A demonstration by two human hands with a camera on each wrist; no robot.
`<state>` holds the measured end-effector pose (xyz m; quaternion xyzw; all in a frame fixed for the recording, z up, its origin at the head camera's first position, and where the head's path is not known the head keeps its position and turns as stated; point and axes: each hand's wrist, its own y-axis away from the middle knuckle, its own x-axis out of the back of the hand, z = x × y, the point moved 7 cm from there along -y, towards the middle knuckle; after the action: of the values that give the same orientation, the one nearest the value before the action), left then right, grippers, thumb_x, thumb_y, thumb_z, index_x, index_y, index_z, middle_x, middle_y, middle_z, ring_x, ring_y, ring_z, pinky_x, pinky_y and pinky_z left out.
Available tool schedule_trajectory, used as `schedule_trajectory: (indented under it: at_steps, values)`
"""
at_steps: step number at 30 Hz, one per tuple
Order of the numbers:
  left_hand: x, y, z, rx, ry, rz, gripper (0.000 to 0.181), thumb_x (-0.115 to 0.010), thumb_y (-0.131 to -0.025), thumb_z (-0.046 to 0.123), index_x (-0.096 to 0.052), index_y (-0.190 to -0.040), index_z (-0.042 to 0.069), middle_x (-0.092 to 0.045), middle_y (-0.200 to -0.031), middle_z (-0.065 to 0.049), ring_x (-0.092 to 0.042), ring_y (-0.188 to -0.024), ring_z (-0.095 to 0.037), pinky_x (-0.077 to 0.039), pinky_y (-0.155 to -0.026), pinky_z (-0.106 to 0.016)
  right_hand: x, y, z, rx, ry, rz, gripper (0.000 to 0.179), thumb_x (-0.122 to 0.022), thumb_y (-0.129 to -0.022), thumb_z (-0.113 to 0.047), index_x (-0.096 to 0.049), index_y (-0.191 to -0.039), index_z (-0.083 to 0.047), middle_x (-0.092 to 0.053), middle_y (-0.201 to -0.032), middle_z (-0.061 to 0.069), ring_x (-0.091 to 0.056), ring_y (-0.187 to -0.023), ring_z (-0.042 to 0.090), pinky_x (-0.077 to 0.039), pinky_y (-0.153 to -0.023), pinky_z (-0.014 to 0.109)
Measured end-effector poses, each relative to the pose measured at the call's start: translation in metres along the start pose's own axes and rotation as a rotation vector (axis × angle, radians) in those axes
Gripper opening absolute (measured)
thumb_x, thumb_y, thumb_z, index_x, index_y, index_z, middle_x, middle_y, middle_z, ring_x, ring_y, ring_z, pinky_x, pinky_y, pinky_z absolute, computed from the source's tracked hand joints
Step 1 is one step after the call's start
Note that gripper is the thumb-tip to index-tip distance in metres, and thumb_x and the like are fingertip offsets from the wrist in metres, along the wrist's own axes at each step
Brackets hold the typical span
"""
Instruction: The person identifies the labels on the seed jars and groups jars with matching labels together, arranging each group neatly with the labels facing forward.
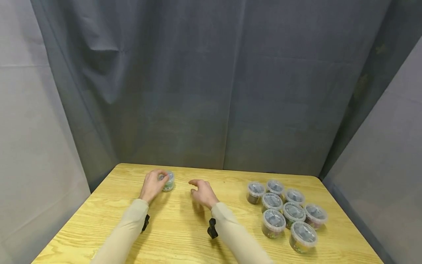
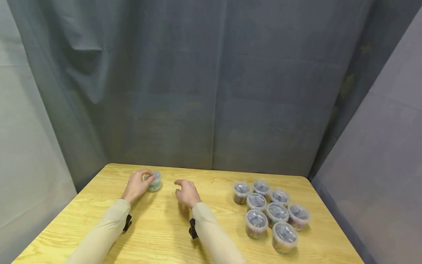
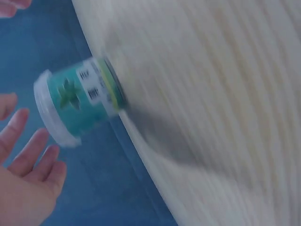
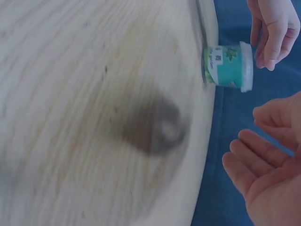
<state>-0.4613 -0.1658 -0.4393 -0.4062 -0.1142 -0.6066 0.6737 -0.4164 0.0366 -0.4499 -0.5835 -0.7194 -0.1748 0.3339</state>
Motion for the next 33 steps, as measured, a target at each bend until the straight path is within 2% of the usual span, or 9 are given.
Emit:
schedule_trajectory:
  at_steps: [6, 10, 12, 14, 18, 23, 27, 33]
  values:
    - [-0.013, 0.008, 0.022, -0.094, -0.082, 0.05, 0.018, -0.066, -0.094, 0.025, -0.074, -0.099, 0.01, -0.072, -0.108, -0.011, -0.066, -0.1, -0.03, -0.055, -0.084, -0.047, 0.022, 0.014, 0.008, 0.018, 0.012, 0.065, 0.034, -0.054, -0.096, -0.004, -0.062, -0.129, -0.003, -0.063, -0.129, 0.015, -0.06, -0.115, 0.031, -0.052, -0.095, 0.047]
    - [-0.022, 0.011, 0.038, -0.153, -0.104, 0.076, 0.013, -0.068, -0.092, 0.022, -0.075, -0.093, 0.01, -0.073, -0.103, -0.009, -0.065, -0.104, -0.031, -0.051, -0.095, -0.049, 0.038, 0.025, 0.015, 0.03, 0.02, 0.105, 0.031, -0.056, -0.095, -0.004, -0.064, -0.125, 0.0, -0.065, -0.124, 0.017, -0.063, -0.109, 0.032, -0.053, -0.091, 0.047]
    - [-0.027, 0.011, 0.046, -0.179, -0.103, 0.083, 0.012, -0.069, -0.092, 0.02, -0.075, -0.093, 0.01, -0.074, -0.102, -0.009, -0.066, -0.103, -0.032, -0.05, -0.097, -0.049, 0.048, 0.03, 0.019, 0.02, 0.03, 0.129, 0.031, -0.057, -0.095, -0.005, -0.065, -0.124, -0.001, -0.066, -0.124, 0.017, -0.063, -0.109, 0.032, -0.053, -0.091, 0.047]
    - [-0.032, 0.013, 0.053, -0.198, -0.094, 0.081, 0.013, -0.069, -0.092, 0.019, -0.074, -0.095, 0.008, -0.074, -0.103, -0.01, -0.067, -0.103, -0.032, -0.052, -0.095, -0.048, 0.059, 0.034, 0.022, 0.013, 0.04, 0.15, 0.03, -0.058, -0.094, -0.005, -0.065, -0.123, 0.0, -0.067, -0.121, 0.018, -0.064, -0.107, 0.033, -0.054, -0.089, 0.048]
    - [-0.044, 0.018, 0.062, -0.187, -0.059, 0.048, 0.017, -0.068, -0.092, 0.019, -0.073, -0.101, 0.006, -0.073, -0.107, -0.012, -0.068, -0.102, -0.032, -0.056, -0.087, -0.046, 0.077, 0.045, 0.028, -0.016, 0.06, 0.173, 0.028, -0.061, -0.093, -0.006, -0.067, -0.12, -0.001, -0.068, -0.117, 0.018, -0.065, -0.104, 0.032, -0.055, -0.086, 0.046]
    - [-0.057, 0.024, 0.075, -0.218, -0.073, 0.015, 0.017, -0.068, -0.092, 0.02, -0.074, -0.102, 0.008, -0.074, -0.106, -0.008, -0.07, -0.1, -0.027, -0.057, -0.086, -0.042, 0.095, 0.061, 0.031, -0.051, 0.069, 0.178, 0.028, -0.061, -0.094, -0.006, -0.066, -0.121, 0.0, -0.067, -0.119, 0.018, -0.063, -0.109, 0.035, -0.053, -0.09, 0.049]
    - [-0.064, 0.025, 0.088, -0.254, -0.077, 0.012, 0.014, -0.068, -0.092, 0.02, -0.074, -0.1, 0.011, -0.075, -0.103, -0.006, -0.071, -0.096, -0.023, -0.058, -0.082, -0.04, 0.109, 0.071, 0.033, -0.062, 0.125, 0.187, 0.029, -0.063, -0.093, -0.006, -0.066, -0.121, 0.0, -0.066, -0.122, 0.018, -0.061, -0.113, 0.037, -0.051, -0.094, 0.051]
    - [-0.078, 0.028, 0.104, -0.269, -0.066, -0.035, 0.015, -0.066, -0.093, 0.02, -0.074, -0.102, 0.011, -0.074, -0.104, -0.005, -0.07, -0.096, -0.022, -0.058, -0.082, -0.038, 0.129, 0.086, 0.036, -0.061, 0.192, 0.217, 0.027, -0.065, -0.091, -0.004, -0.067, -0.117, 0.003, -0.068, -0.118, 0.02, -0.063, -0.109, 0.037, -0.052, -0.092, 0.05]
